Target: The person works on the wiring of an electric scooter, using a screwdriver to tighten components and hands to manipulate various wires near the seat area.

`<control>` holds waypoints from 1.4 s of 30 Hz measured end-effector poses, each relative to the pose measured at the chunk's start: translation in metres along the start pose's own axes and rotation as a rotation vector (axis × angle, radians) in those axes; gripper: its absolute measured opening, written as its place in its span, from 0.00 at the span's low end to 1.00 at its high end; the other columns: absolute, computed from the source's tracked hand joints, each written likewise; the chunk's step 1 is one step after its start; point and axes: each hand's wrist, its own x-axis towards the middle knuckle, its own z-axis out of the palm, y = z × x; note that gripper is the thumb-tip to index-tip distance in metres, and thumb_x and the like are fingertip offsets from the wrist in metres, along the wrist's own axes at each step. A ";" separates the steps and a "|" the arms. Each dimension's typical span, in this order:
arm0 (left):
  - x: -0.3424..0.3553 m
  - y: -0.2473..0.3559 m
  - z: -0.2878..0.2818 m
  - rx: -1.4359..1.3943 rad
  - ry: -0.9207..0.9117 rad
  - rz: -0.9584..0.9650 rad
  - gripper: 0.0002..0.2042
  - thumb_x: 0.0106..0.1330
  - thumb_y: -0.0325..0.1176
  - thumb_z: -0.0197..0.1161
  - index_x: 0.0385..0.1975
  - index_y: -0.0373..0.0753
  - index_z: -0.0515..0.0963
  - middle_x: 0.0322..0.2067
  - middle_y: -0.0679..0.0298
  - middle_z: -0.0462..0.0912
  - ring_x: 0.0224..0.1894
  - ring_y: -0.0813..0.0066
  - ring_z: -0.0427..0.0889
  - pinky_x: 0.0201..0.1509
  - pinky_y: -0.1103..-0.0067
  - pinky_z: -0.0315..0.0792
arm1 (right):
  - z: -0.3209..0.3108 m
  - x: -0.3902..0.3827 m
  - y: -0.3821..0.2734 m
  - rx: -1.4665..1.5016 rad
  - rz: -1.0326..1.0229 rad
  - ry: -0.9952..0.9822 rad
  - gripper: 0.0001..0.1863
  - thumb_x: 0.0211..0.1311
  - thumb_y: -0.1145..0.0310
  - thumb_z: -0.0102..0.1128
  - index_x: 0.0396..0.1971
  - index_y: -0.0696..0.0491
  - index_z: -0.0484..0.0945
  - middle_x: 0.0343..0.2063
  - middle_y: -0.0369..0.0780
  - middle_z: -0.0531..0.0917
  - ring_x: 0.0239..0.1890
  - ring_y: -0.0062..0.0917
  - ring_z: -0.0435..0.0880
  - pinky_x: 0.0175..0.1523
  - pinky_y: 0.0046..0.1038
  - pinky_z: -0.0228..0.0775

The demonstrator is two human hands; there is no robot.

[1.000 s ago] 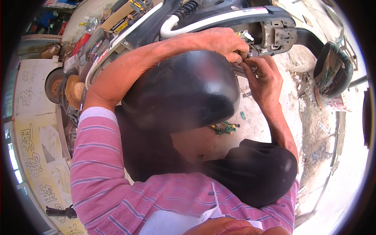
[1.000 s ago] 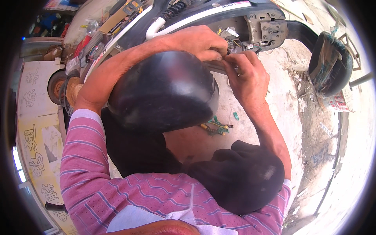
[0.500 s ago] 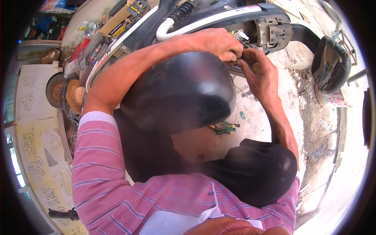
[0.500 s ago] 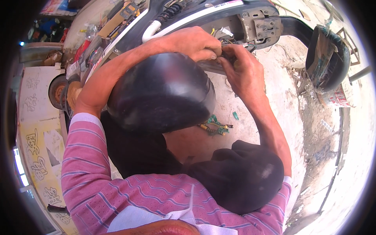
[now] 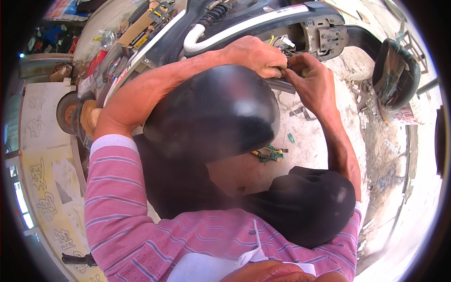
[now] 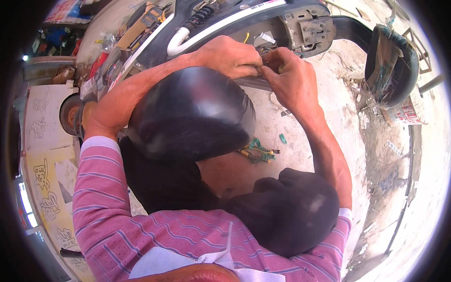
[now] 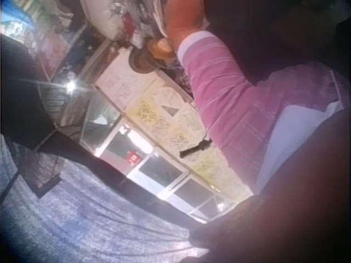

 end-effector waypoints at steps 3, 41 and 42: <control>0.000 0.000 0.001 0.054 0.025 0.048 0.07 0.60 0.36 0.71 0.35 0.44 0.83 0.30 0.67 0.83 0.29 0.64 0.85 0.29 0.73 0.78 | -0.004 0.001 0.001 0.050 0.006 -0.033 0.11 0.60 0.70 0.70 0.42 0.56 0.86 0.34 0.42 0.91 0.36 0.30 0.91 0.43 0.30 0.81; 0.007 0.019 0.011 0.024 0.116 -0.142 0.04 0.62 0.33 0.66 0.30 0.41 0.80 0.28 0.61 0.86 0.29 0.58 0.87 0.30 0.65 0.80 | -0.005 -0.020 0.042 0.427 0.393 0.131 0.20 0.61 0.62 0.69 0.47 0.62 0.81 0.37 0.39 0.87 0.32 0.20 0.82 0.41 0.25 0.75; 0.007 0.019 0.011 0.025 0.115 -0.142 0.04 0.62 0.33 0.66 0.30 0.41 0.80 0.28 0.61 0.86 0.29 0.58 0.87 0.30 0.65 0.80 | -0.004 -0.020 0.042 0.397 0.323 0.123 0.20 0.61 0.62 0.70 0.46 0.62 0.81 0.37 0.40 0.87 0.34 0.21 0.83 0.43 0.25 0.76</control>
